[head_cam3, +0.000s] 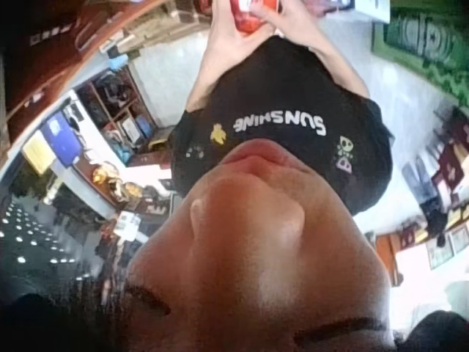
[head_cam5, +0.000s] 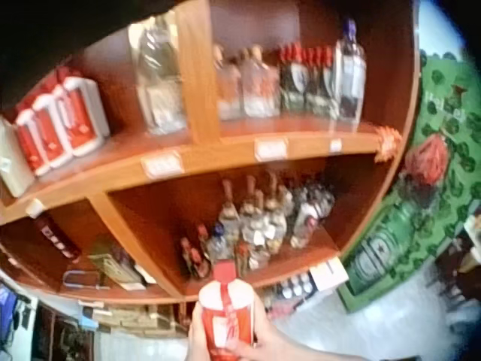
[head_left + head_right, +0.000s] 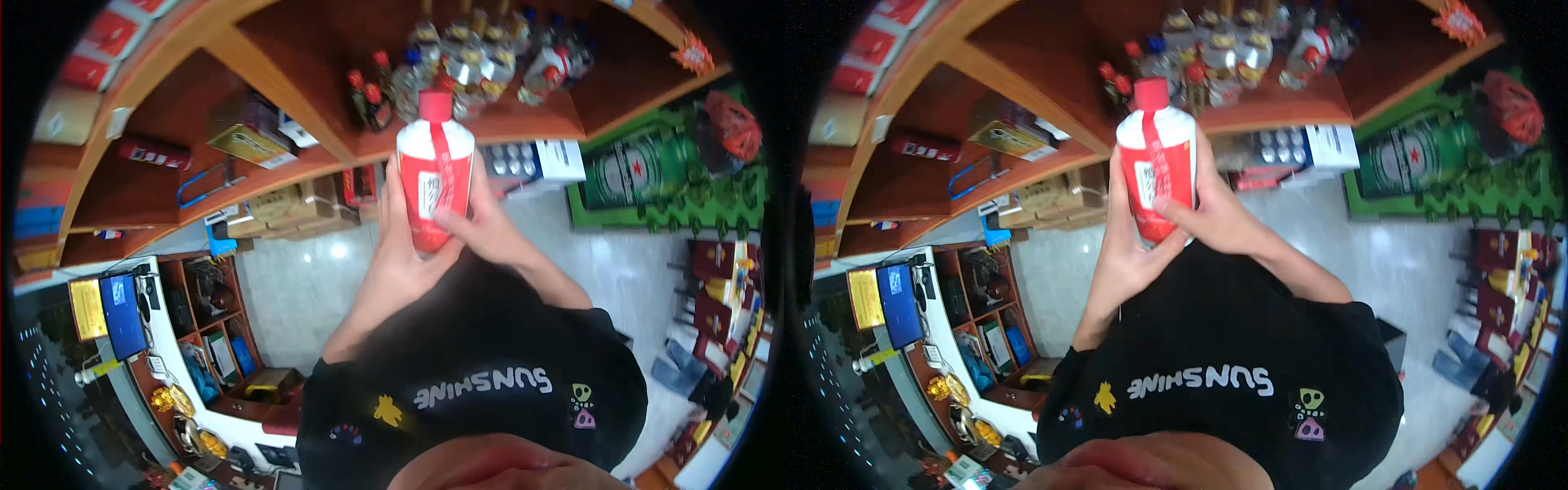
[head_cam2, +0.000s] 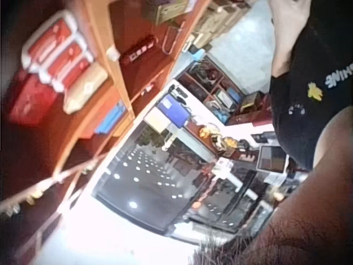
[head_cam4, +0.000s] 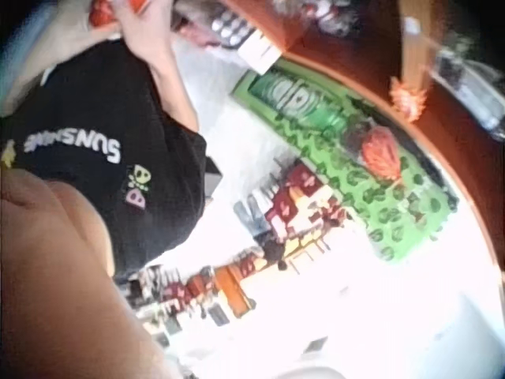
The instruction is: The person is inspecting and rearranging various liquor bottles on a wooden shelving unit.
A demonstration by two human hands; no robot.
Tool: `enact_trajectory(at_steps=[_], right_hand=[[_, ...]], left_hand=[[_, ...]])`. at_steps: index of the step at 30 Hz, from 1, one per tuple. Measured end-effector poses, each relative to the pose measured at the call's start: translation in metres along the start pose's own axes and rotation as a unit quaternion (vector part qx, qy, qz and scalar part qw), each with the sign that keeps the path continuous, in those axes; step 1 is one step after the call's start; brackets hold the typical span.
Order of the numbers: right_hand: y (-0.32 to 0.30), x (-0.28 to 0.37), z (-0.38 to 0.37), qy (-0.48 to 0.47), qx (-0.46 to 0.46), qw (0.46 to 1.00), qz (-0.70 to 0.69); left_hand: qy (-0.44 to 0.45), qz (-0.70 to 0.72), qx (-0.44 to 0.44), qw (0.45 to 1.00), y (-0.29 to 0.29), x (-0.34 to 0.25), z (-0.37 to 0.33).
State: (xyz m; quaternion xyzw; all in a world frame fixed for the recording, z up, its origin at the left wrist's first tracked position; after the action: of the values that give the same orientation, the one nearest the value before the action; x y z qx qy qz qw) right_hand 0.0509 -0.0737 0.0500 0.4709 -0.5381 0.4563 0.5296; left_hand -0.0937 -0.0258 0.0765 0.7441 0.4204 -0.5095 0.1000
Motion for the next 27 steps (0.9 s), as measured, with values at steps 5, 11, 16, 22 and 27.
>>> enact_trajectory(at_steps=[5,11,16,22,27], right_hand=[[-0.038,-0.021,0.030,0.075,-0.004,0.994,-0.073],[-0.064,-0.014,0.045,0.080,0.000,0.993,-0.085],[-0.085,-0.020,0.049,0.100,0.018,0.983,-0.152],[-0.103,-0.039,0.047,0.132,0.041,0.950,-0.280],[-0.118,-0.039,0.041,0.146,0.068,0.925,-0.344]], left_hand=[[-0.139,0.204,-0.025,0.969,0.028,0.024,-0.009],[-0.127,0.162,0.003,0.979,0.058,0.039,-0.014],[-0.159,0.224,0.004,0.962,0.073,0.040,-0.024],[-0.147,0.230,-0.021,0.962,0.085,0.052,-0.031],[-0.164,0.259,-0.036,0.951,0.094,0.059,-0.037]])
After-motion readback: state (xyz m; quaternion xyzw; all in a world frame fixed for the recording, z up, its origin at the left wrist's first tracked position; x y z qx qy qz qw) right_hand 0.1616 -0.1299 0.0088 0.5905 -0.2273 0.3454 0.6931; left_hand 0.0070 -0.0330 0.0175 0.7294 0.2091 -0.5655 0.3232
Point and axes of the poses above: each hand's wrist, its own z-axis away from the middle knuckle, its own y-axis out of the palm, x = y × z, the point moved 2 cm from there along -z, towards the middle knuckle, and after that the axes turned 12 degrees about y, right-handed, at the moved point
